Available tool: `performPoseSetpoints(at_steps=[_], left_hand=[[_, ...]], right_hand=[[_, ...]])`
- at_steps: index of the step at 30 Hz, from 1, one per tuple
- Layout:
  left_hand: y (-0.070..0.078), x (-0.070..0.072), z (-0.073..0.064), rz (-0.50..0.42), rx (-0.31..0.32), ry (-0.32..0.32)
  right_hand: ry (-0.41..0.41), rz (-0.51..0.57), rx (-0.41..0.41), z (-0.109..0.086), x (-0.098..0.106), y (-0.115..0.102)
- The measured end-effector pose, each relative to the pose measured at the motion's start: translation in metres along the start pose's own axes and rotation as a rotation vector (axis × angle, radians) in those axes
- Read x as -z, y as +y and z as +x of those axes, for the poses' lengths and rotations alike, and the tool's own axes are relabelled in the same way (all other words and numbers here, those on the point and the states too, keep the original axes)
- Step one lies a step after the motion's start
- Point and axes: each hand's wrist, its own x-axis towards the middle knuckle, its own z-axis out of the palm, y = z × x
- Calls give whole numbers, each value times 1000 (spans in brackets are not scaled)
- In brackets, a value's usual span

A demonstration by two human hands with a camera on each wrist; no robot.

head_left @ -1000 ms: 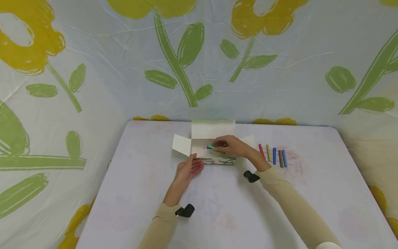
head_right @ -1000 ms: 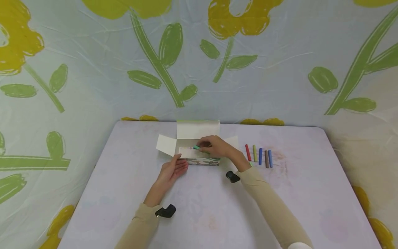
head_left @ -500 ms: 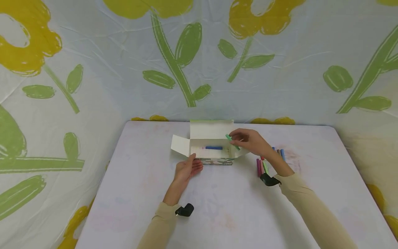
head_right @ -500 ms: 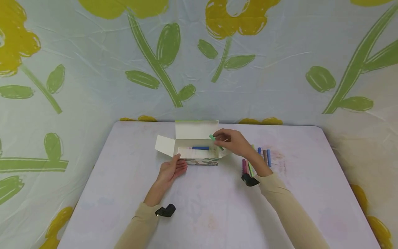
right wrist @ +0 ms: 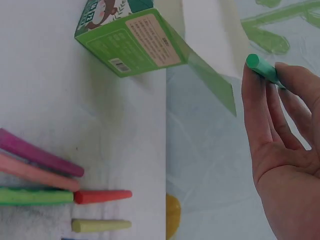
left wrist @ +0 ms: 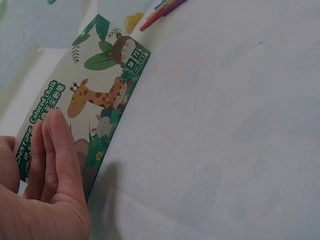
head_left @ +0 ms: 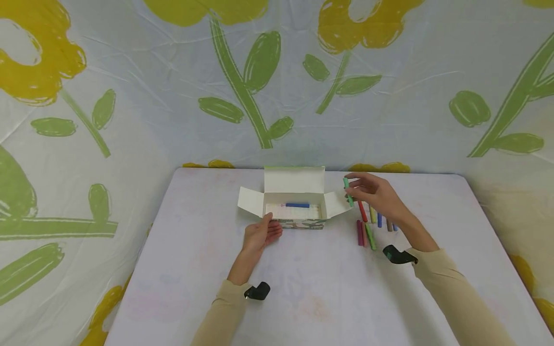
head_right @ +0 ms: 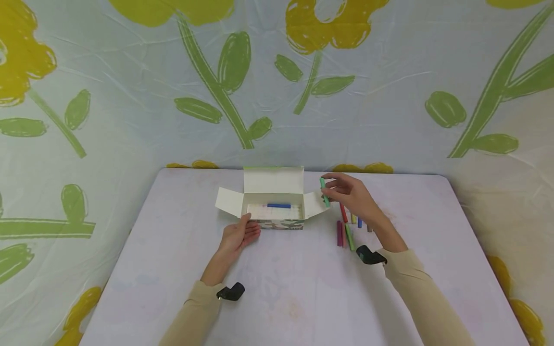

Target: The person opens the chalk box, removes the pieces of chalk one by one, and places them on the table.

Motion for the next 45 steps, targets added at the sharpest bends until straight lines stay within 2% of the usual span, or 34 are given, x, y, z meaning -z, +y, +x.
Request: performPoseSetpoints(at_steps=[6,20,34,38,45], left_hand=[[1,1,-1,12,6,-1],[2,2,-1,31,1,-15],[2,3,-1,29,0,-2],[2,3,-1,36,2,-2],[2,3,-1,34,4,-9]], right_hand=[[26,24,-38,-13,12,12],[54,-20,-144,-48,28,48],[32,-54,-161,-75,21,84],[30,-102,-157,-79,18,94],[15,-161,-195,-83,9,101]])
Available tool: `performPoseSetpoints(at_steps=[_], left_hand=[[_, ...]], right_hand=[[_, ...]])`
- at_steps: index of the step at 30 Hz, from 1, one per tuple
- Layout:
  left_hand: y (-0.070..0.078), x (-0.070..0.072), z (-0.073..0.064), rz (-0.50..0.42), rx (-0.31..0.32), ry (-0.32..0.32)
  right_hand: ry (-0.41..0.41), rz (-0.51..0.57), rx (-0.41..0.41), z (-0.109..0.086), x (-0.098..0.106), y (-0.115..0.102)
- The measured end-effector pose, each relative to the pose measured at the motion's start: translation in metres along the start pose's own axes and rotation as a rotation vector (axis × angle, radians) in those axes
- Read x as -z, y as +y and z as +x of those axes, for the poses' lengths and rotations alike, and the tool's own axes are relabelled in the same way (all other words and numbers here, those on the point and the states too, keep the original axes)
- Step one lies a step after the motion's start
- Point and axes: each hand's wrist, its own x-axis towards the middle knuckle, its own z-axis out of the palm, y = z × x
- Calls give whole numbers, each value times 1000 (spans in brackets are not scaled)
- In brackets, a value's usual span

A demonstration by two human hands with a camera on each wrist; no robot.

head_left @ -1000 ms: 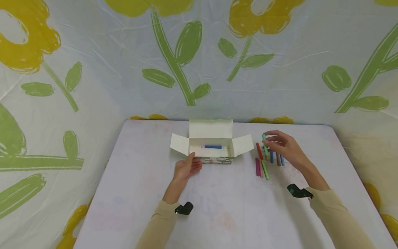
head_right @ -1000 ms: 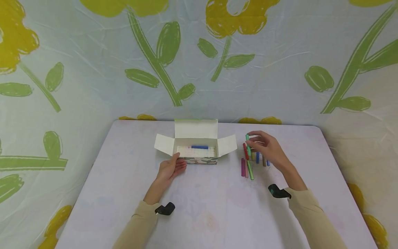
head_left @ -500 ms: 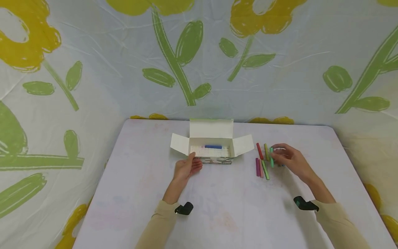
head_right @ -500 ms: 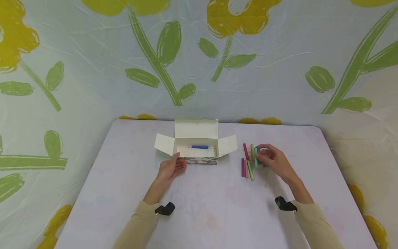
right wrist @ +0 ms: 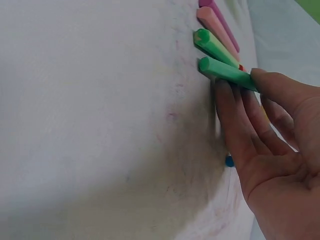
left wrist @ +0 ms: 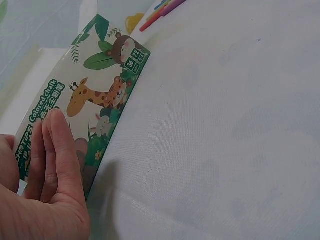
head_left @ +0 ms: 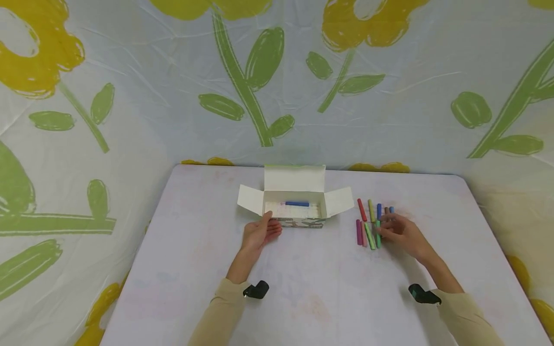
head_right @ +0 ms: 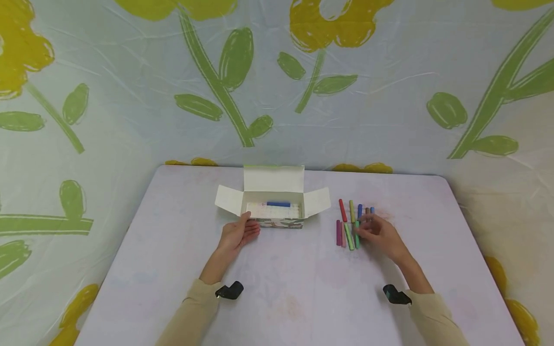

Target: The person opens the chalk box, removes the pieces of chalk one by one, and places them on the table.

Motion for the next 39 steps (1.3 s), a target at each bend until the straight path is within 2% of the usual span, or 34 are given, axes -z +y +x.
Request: performPoseSetpoints(at_steps=[5,12,17,22,27,39], left_hand=[[0,0,0,10,0,-2],[0,0,1,6,3,-1],[-1,0,1,-7,1,-1],[-1,0,2,-2,5,0],[-1,0,2,4,4,-3],[-2,1,2,8,0,-8]], right_hand=[[1,-32,19,-1,-3,0],[48,-118,64,1,-9,-1],[68,-159,48,1,-12,-5],[70,-140,31,2,-7,-14],[76,-96,61,7,0,-26],[102,-68,128,22,17,-58]])
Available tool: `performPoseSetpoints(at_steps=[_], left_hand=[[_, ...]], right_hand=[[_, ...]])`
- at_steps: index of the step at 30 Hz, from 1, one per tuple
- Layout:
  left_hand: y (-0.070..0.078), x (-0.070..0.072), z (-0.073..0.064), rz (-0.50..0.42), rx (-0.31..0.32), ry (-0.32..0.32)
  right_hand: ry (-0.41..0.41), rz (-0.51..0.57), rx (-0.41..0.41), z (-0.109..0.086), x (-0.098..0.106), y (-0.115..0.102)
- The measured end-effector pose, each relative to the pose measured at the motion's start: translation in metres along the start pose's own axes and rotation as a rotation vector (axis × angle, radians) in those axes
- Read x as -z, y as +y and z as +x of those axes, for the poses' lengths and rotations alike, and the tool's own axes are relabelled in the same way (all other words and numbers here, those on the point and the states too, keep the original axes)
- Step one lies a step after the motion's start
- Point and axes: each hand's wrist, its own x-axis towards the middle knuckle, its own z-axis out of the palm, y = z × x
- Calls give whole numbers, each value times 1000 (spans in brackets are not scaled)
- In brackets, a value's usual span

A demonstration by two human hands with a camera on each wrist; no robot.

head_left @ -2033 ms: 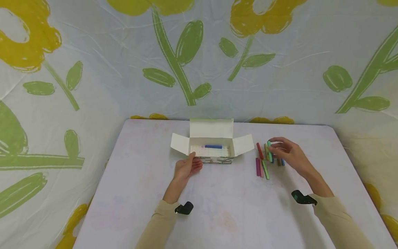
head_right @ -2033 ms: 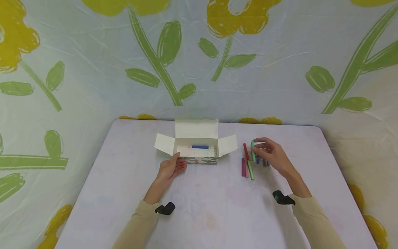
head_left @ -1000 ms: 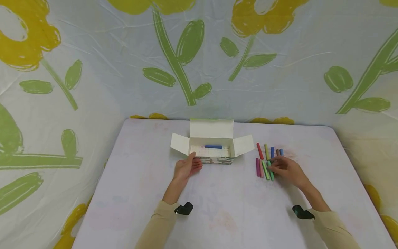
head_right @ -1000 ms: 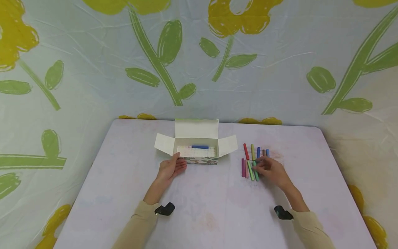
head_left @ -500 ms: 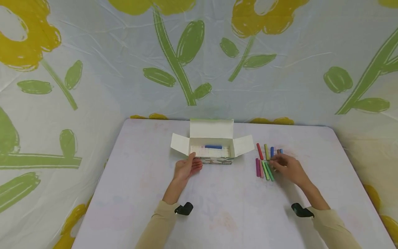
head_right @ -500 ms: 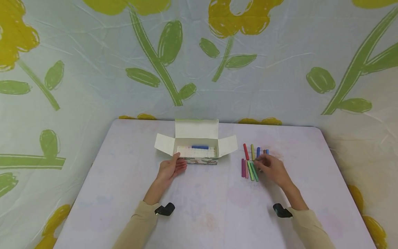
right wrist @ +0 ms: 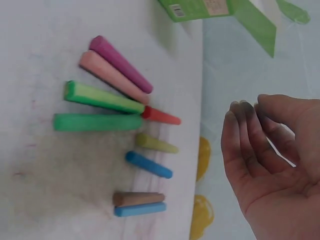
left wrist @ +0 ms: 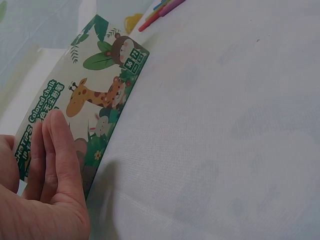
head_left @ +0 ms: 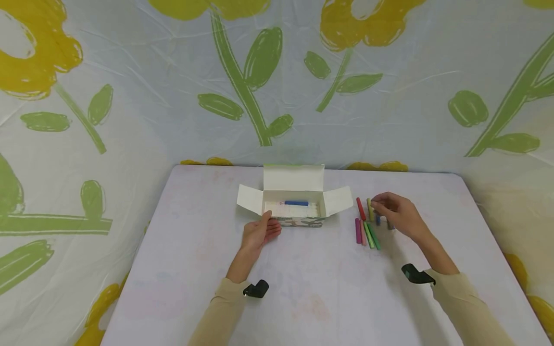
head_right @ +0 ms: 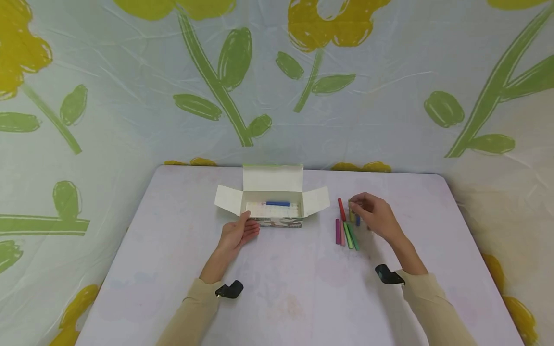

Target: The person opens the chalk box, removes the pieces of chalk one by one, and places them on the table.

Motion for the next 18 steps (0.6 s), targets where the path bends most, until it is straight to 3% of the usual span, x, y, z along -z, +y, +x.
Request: performPoseSetpoints(at_steps=[7,18], left_hand=[[1,0,0,1,5,-7],[0,1,-1,-11,7,-1]], right_hand=[[51,-17,72,13,4,-19],[57,65,154,31,-5,-51]])
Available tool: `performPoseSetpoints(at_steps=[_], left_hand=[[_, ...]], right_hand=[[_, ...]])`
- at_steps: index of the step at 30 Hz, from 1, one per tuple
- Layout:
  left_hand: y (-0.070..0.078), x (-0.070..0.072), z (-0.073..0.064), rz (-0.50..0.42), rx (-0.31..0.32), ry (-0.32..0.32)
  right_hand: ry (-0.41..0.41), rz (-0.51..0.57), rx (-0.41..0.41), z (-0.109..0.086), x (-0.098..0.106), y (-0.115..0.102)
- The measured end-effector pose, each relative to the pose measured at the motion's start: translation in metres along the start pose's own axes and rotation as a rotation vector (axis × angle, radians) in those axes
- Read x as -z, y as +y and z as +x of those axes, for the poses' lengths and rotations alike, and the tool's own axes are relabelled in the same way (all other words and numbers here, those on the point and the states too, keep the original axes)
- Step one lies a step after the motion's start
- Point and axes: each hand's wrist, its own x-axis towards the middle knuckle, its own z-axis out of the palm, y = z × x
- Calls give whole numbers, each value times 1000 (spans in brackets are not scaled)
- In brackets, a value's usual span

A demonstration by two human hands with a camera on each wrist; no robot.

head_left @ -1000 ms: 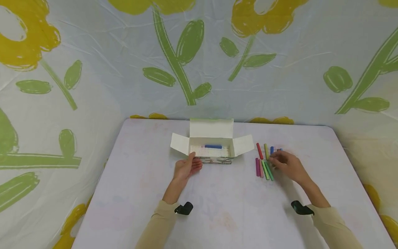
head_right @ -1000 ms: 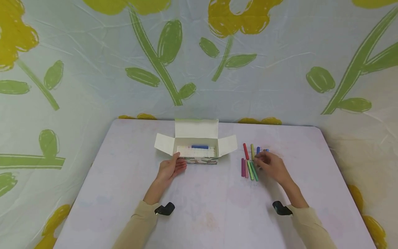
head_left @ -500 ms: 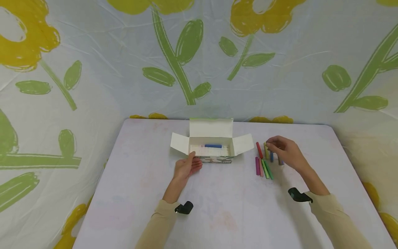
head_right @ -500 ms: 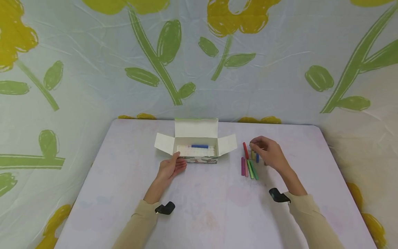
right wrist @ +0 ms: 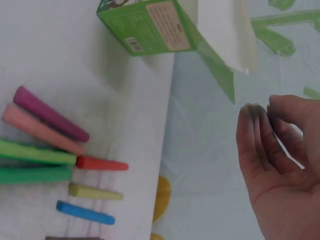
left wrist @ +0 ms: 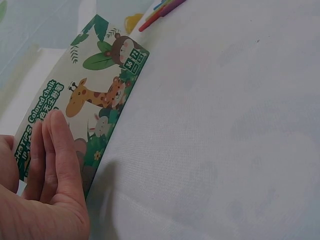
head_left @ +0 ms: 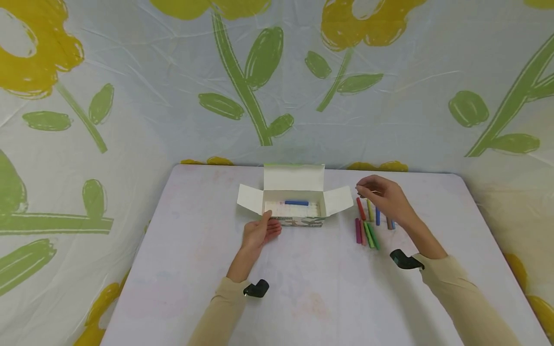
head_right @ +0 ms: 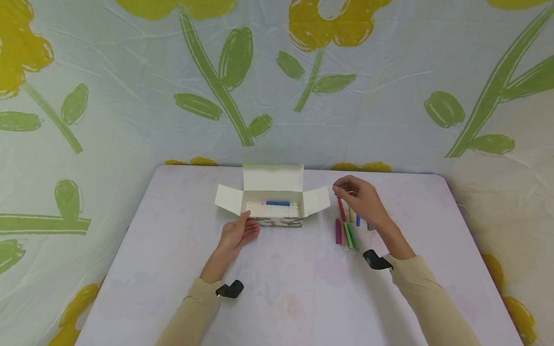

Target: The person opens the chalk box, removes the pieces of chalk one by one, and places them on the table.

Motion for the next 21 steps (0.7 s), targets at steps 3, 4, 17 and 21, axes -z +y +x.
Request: performPoseSetpoints(at_steps=[3,4,17,21], left_hand=[[1,1,0,-2,1,9],[1,1,0,-2,1,10],[1,-3,-1,-28,5,22],[1,-2,-1,-31,2,16]], right_hand=[[-9,7,0,8,-8,-8],[-14,9,-1,11,-11,-10],[-83,28,31,35,-57,-20],[-104,46,54,41,-72,-23]])
